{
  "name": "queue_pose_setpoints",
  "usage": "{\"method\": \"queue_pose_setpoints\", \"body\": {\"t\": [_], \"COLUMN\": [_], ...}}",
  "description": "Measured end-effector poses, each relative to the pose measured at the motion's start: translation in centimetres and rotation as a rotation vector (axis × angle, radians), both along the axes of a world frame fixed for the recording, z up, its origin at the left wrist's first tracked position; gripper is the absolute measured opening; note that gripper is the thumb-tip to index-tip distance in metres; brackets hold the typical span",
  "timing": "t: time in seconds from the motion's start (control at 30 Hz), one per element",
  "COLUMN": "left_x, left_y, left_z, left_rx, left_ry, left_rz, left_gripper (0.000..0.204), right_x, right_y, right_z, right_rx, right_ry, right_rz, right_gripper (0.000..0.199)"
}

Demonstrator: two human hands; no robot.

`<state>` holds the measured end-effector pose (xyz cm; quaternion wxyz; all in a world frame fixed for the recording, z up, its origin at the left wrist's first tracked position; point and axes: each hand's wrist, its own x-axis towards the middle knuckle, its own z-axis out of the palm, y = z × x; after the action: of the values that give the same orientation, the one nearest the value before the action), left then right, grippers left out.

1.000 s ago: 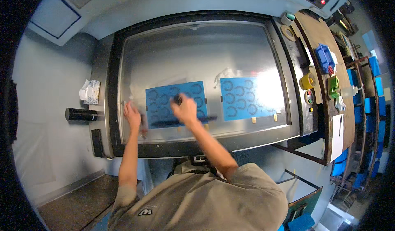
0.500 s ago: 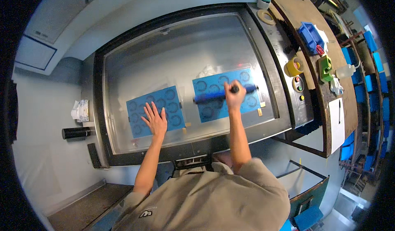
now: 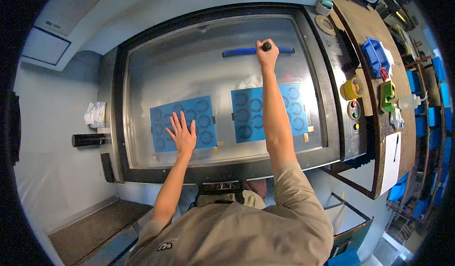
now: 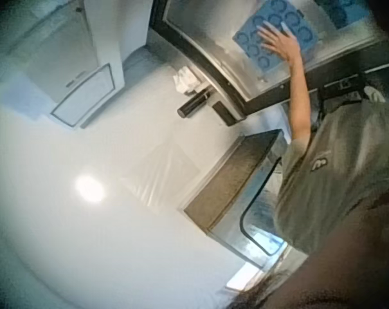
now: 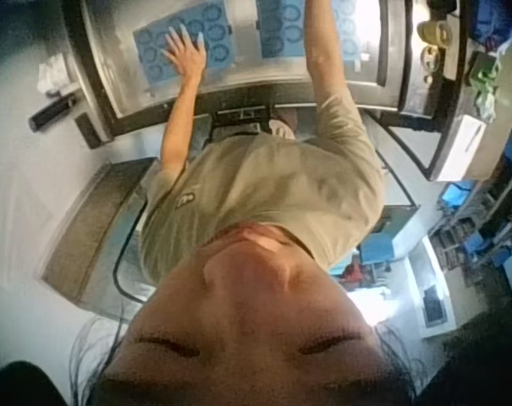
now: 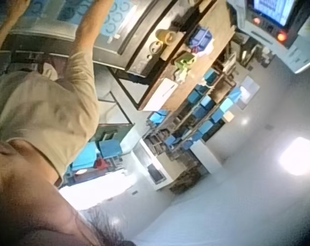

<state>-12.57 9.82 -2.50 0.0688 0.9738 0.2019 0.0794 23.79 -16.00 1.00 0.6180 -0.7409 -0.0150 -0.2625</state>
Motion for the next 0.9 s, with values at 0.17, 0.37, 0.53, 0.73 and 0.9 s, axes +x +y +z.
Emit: {"method": "queue_pose_setpoints", "body": {"t": [0.17, 0.37, 0.53, 0.73, 0.9], "left_x": [-0.8, -1.2, -1.8, -2.4, -5.6], "left_y": [1.0, 1.6, 2.0, 3.7, 9.9], "left_z": [0.0, 0.6, 0.2, -0.7, 2.7], "left_rx": [0.013, -0.049, -0.07, -0.193, -0.785], "left_ry": [0.001, -0.03, -0.053, 0.008, -0.221], "left_rz": [0.023, 0.033, 0.028, -0.075, -0.1], "left_gripper": [0.068, 0.068, 0.068, 0.064, 0.037], "right_x": [-9.2, -27.8, -23.5, -15.9, -19.8], "right_y": [-2.1, -6.6, 1.3, 25.6, 31.9], "right_z": [-1.6, 1.4, 5.6, 6.5, 2.1], "right_rx": [0.217, -0.219, 0.008, -0.151, -0.36], "right_ry": [0.175, 0.565, 0.573, -0.028, -0.023], "right_rz": [0.149, -0.177, 0.024, 0.212, 0.285], "right_gripper": [0.031, 0.03, 0.03, 0.038, 0.03]}}
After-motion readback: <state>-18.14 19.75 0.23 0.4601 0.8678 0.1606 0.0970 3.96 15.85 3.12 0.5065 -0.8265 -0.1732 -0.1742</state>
